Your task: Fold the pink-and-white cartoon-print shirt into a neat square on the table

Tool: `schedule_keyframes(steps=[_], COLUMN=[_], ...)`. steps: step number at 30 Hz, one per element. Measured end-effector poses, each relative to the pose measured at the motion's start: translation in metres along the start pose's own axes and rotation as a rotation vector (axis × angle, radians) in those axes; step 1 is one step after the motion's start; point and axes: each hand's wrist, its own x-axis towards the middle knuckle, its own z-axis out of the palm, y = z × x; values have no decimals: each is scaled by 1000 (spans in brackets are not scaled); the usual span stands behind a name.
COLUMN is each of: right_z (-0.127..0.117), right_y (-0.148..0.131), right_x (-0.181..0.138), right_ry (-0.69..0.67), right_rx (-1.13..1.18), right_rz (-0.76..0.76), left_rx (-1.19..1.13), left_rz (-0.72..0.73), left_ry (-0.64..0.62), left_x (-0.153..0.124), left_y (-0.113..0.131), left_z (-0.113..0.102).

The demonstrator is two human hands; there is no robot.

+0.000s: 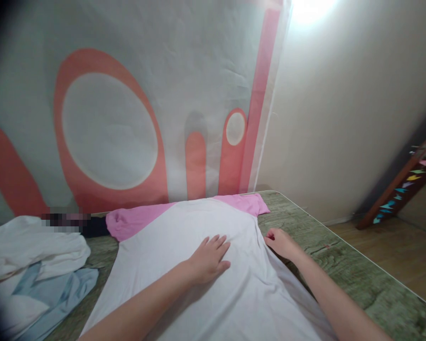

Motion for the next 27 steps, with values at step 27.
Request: schedule_keyframes(steps=[27], right_z=[-6], right_y=[-52], right_x=[-22], right_ry=[103], right_rx=[-146], right_rz=[-19], left_rx=[62], left_rz=[-10], left_ry=[126], left_x=[-21], left_y=[-4], left_z=[14])
